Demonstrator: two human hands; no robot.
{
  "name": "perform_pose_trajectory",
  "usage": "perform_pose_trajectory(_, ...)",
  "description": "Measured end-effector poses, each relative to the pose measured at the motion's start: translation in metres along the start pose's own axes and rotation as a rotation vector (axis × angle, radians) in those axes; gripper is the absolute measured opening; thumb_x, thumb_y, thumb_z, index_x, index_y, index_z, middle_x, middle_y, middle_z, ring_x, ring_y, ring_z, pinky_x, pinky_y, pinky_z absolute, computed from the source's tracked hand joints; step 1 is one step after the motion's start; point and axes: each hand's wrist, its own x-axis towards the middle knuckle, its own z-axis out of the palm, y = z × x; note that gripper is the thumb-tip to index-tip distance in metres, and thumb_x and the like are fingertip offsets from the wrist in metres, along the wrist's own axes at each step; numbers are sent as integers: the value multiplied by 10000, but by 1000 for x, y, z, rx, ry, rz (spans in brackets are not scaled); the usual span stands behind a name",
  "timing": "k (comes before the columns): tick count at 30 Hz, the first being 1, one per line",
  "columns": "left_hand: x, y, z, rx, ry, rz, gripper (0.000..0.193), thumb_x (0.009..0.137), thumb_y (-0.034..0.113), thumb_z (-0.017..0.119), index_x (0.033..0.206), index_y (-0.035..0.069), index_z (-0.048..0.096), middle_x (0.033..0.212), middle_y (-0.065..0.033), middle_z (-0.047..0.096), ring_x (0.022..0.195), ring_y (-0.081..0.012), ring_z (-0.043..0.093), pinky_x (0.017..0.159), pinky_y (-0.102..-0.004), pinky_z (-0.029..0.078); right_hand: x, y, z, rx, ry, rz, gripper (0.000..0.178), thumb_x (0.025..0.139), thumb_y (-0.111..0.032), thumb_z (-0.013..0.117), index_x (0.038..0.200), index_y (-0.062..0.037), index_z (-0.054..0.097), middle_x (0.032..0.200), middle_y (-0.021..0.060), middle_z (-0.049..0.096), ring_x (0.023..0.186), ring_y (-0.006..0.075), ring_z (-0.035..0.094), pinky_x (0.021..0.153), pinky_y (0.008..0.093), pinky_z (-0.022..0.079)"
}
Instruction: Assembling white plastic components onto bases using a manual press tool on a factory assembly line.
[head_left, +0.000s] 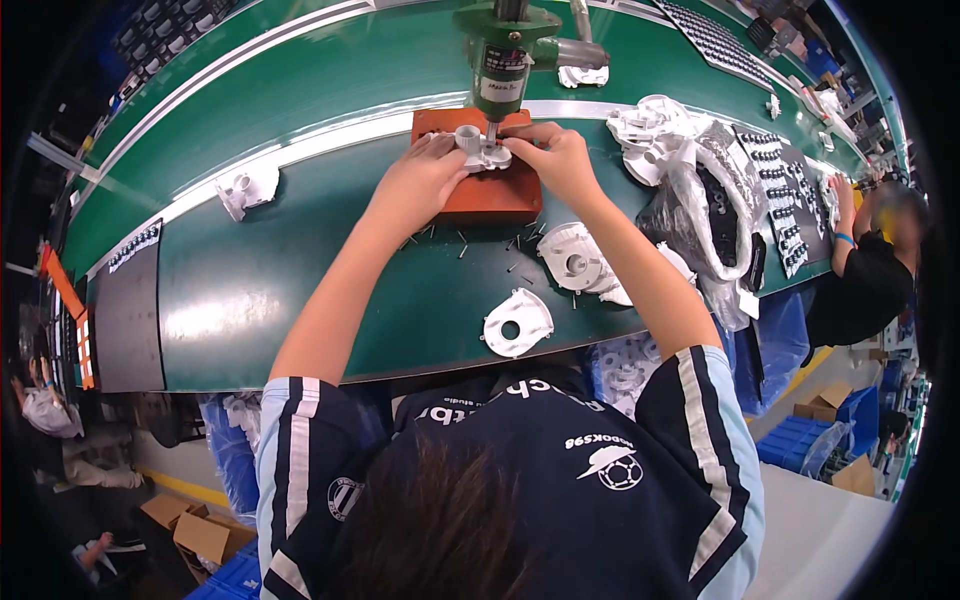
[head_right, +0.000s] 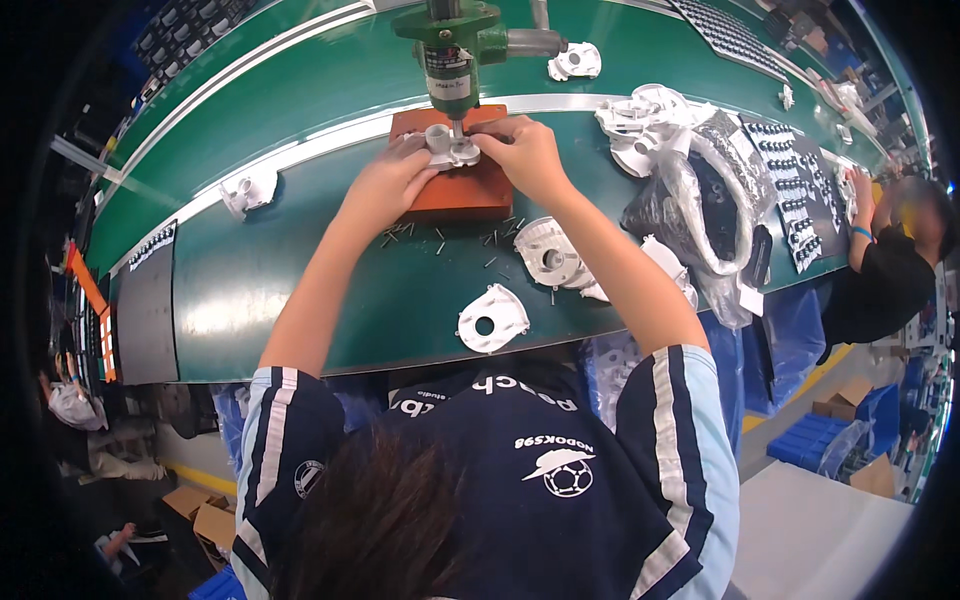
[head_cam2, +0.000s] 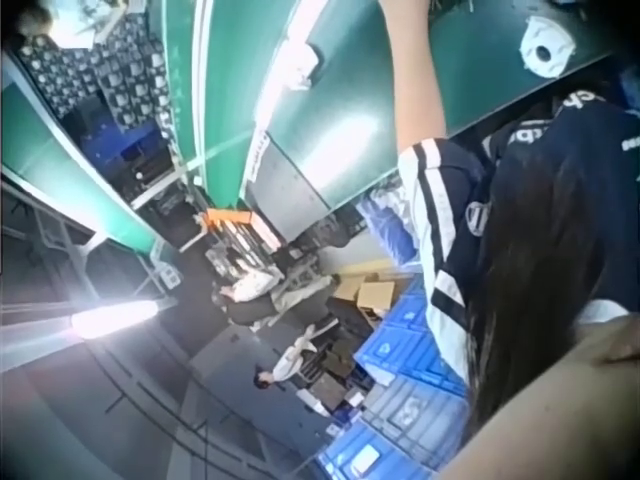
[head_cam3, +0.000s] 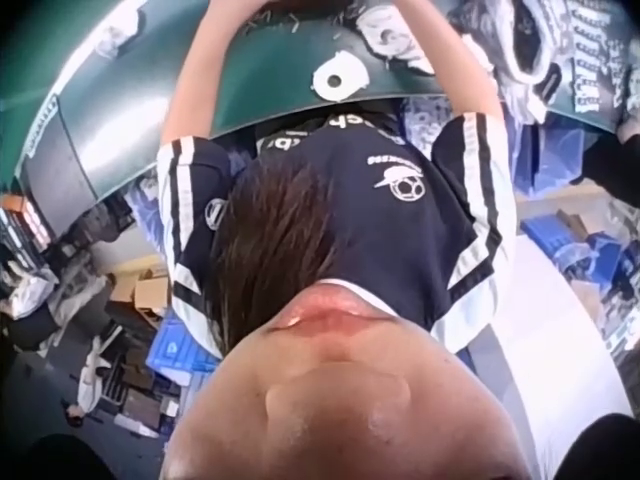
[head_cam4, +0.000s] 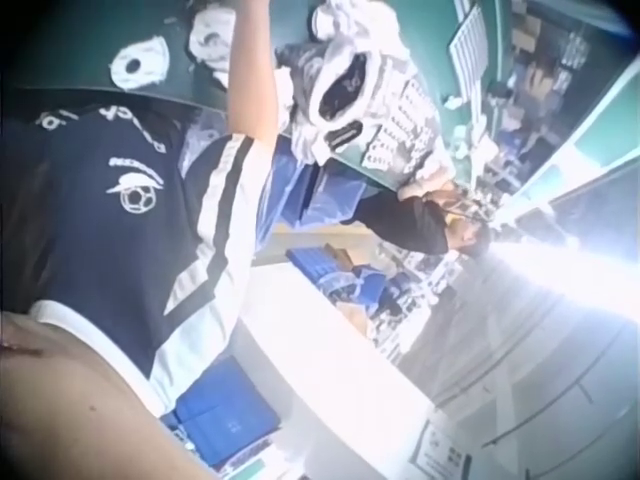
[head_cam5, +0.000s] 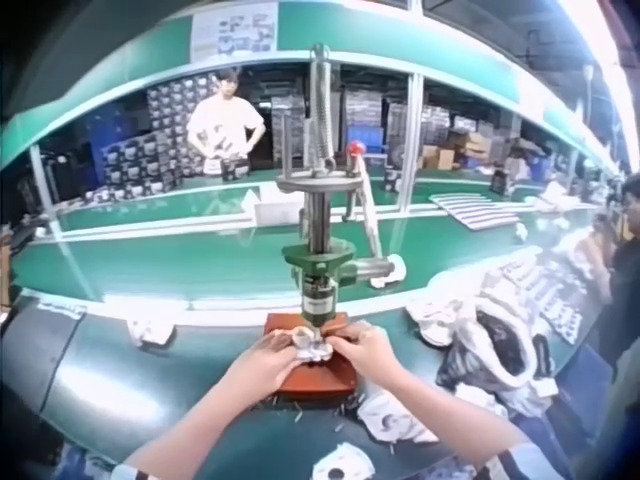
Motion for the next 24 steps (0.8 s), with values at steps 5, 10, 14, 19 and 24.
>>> perform_pose_trajectory(5, 1, 0, -1, -11, -10, 30, 130, 816, 107, 594, 876, 3, 547, 1117, -154, 557, 1058, -347, 518, 902, -424, 431, 1, 0, -1, 10, -14, 26, 237, 762, -215, 651, 918, -45, 708, 871, 137, 672, 807, 216, 609, 748, 309, 473)
perform_pose_trajectory(10, 0, -4, -1, 44, 18, 112, 117, 819, 103, 591, 878, 10, 553, 1152, -147, 550, 1108, -350, 498, 948, -420, 420, 3, 2, -1, 24, -42, 94, 237, 763, -208, 652, 933, -53, 707, 878, 135, 674, 815, 207, 603, 750, 306, 475)
perform_pose_trajectory(14, 3, -4, -1, -82, -13, 29, 124, 824, 111, 591, 865, 2, 549, 1168, -150, 545, 1123, -347, 491, 969, -420, 410, -1, 2, -4, 15, -5, 36, 233, 765, -204, 652, 932, -52, 707, 881, 122, 678, 831, 204, 601, 759, 304, 476)
perform_pose_trajectory(19, -2, -10, 0, -104, -91, -7, 206, 835, 155, 595, 800, -31, 512, 1164, -186, 548, 1133, -353, 485, 977, -417, 399, 0, 4, 0, -9, -4, -19, 219, 766, -202, 652, 910, -47, 709, 874, 100, 683, 856, 214, 599, 772, 311, 479)
perform_pose_trajectory(24, -9, 2, 6, 24, -30, -10, 297, 829, 271, 609, 900, -10, 547, 1238, -197, 512, 1178, -364, 460, 1011, -423, 365, 5, 16, 9, -40, -31, -42, 208, 761, -203, 658, 884, -44, 711, 868, 97, 682, 852, 230, 600, 760, 321, 484)
